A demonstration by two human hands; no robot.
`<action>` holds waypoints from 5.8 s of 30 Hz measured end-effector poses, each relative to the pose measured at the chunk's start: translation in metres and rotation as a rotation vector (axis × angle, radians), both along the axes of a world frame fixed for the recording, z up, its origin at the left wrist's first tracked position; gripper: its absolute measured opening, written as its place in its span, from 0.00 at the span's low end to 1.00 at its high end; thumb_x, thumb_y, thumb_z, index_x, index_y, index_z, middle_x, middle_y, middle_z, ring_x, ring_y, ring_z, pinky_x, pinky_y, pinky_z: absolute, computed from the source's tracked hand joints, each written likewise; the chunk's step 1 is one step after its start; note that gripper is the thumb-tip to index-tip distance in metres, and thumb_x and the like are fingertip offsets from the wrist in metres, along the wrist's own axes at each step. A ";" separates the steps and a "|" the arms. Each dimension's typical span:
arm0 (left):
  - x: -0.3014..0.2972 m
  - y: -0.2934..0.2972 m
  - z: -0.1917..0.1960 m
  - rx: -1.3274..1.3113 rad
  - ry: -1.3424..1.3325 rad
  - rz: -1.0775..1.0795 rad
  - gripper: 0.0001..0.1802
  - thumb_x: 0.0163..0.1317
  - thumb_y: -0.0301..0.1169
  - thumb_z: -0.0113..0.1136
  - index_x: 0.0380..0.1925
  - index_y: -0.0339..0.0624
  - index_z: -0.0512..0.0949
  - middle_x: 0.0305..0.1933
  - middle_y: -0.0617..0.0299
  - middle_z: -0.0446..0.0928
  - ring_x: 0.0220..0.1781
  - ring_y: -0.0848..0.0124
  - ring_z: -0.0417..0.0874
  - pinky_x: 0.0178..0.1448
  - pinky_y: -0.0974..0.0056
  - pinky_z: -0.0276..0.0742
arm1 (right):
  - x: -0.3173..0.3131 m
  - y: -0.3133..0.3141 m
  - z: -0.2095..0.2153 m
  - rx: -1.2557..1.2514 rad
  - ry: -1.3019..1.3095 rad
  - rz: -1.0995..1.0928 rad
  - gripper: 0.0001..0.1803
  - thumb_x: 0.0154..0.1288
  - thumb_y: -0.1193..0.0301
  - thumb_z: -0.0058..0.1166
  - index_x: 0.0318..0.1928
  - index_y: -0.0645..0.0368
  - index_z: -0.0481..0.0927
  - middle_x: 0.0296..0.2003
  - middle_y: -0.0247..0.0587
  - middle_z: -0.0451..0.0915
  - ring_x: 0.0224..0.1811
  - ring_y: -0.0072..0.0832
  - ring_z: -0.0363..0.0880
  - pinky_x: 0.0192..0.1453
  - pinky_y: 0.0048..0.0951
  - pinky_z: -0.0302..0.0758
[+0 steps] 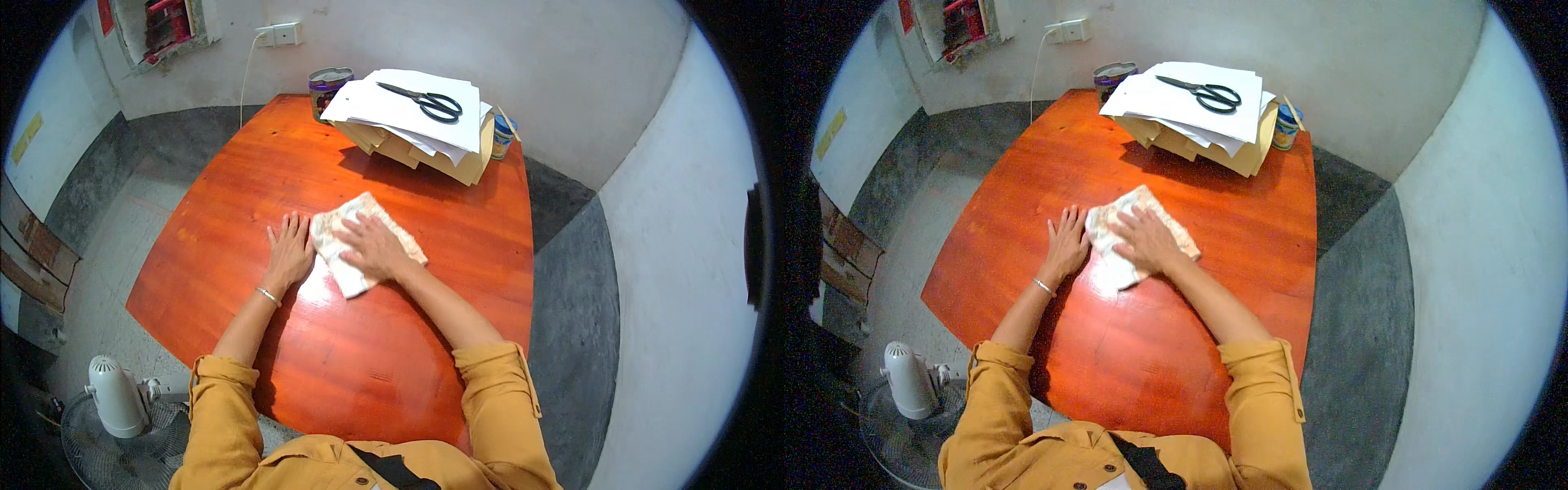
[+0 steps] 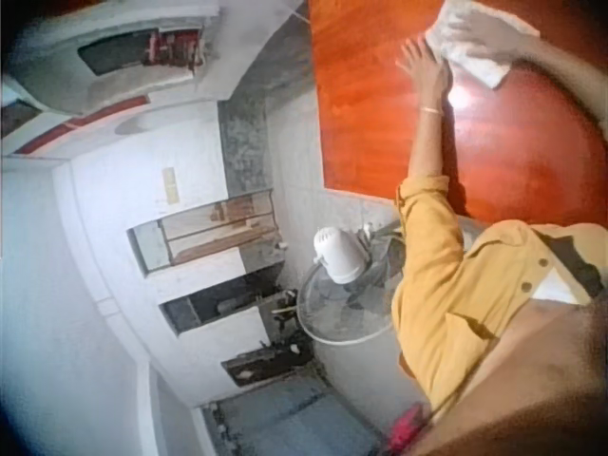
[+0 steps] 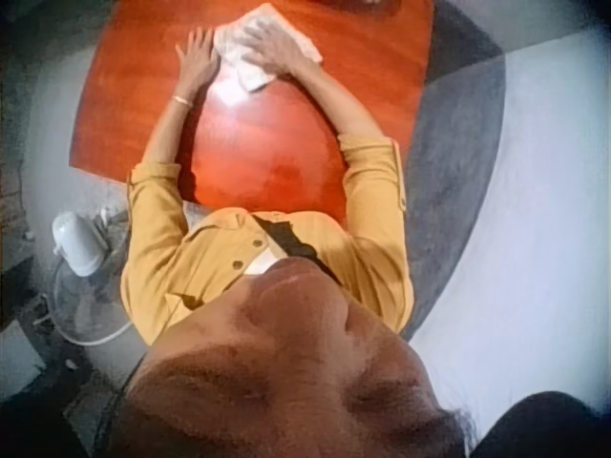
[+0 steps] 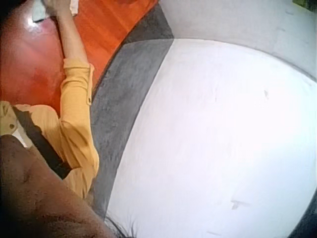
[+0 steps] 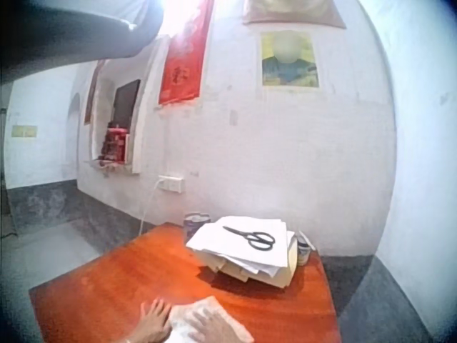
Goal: The person wipes a light wooden table with a white cloth, moving methodically across the surface. They then move to a red table and continue wiping it with the same cloth, covering the entire surface area.
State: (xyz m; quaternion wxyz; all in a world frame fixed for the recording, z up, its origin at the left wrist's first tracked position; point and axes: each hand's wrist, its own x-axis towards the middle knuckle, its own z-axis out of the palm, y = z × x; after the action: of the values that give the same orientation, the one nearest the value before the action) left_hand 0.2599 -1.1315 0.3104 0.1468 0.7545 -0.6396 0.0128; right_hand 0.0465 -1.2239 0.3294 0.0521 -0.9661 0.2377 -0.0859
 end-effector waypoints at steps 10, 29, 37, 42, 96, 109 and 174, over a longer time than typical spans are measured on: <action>-0.010 0.005 0.017 -0.028 0.058 0.039 0.34 0.69 0.49 0.43 0.69 0.41 0.61 0.76 0.48 0.52 0.78 0.52 0.48 0.76 0.39 0.36 | -0.116 -0.156 0.002 0.205 0.020 -0.637 0.34 0.71 0.43 0.25 0.54 0.52 0.79 0.51 0.49 0.80 0.58 0.43 0.75 0.70 0.49 0.59; -0.008 0.005 0.006 -0.062 0.012 0.038 0.33 0.71 0.51 0.40 0.69 0.41 0.59 0.76 0.48 0.52 0.77 0.51 0.49 0.76 0.37 0.38 | -0.258 0.235 0.021 0.100 -0.025 -0.637 0.33 0.62 0.50 0.53 0.67 0.44 0.68 0.70 0.50 0.57 0.74 0.59 0.45 0.71 0.70 0.37; -0.008 0.003 0.008 -0.045 0.003 0.049 0.33 0.71 0.51 0.40 0.69 0.43 0.60 0.76 0.50 0.52 0.78 0.53 0.49 0.76 0.40 0.38 | -0.262 0.132 0.011 -0.035 -0.029 -0.844 0.33 0.62 0.48 0.53 0.67 0.39 0.67 0.70 0.44 0.59 0.74 0.55 0.46 0.68 0.74 0.42; -0.011 0.002 0.017 -0.015 0.047 0.061 0.34 0.70 0.53 0.41 0.69 0.45 0.60 0.76 0.52 0.52 0.78 0.55 0.48 0.77 0.42 0.38 | -0.289 -0.037 -0.012 -0.084 -0.189 -0.851 0.32 0.64 0.46 0.49 0.66 0.41 0.70 0.71 0.44 0.57 0.74 0.52 0.49 0.75 0.49 0.49; 0.153 0.147 0.031 0.178 -0.232 0.477 0.34 0.68 0.62 0.35 0.71 0.68 0.56 0.77 0.56 0.48 0.78 0.47 0.45 0.70 0.26 0.36 | -0.151 0.308 0.033 0.191 0.011 0.343 0.42 0.52 0.57 0.64 0.69 0.31 0.62 0.73 0.33 0.54 0.75 0.47 0.49 0.74 0.62 0.46; 0.196 0.141 0.022 0.501 0.061 0.460 0.40 0.62 0.71 0.32 0.72 0.83 0.39 0.80 0.57 0.30 0.79 0.43 0.31 0.68 0.22 0.32 | 0.179 0.304 -0.001 0.004 -0.297 0.624 0.19 0.59 0.57 0.55 0.51 0.45 0.80 0.61 0.33 0.69 0.70 0.44 0.57 0.71 0.62 0.51; 0.159 0.159 0.026 0.054 -0.006 0.520 0.34 0.64 0.62 0.42 0.69 0.70 0.62 0.77 0.53 0.49 0.78 0.49 0.44 0.75 0.34 0.32 | -0.057 -0.100 0.005 0.002 0.071 -1.137 0.33 0.71 0.49 0.29 0.67 0.54 0.67 0.70 0.56 0.58 0.71 0.60 0.53 0.70 0.64 0.47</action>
State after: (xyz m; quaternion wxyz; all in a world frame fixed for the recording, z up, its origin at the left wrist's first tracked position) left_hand 0.4194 -0.9724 0.3369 0.1166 0.8972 -0.4245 0.0353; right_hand -0.0109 -1.3239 0.3344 -0.0093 -0.6886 0.7220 -0.0677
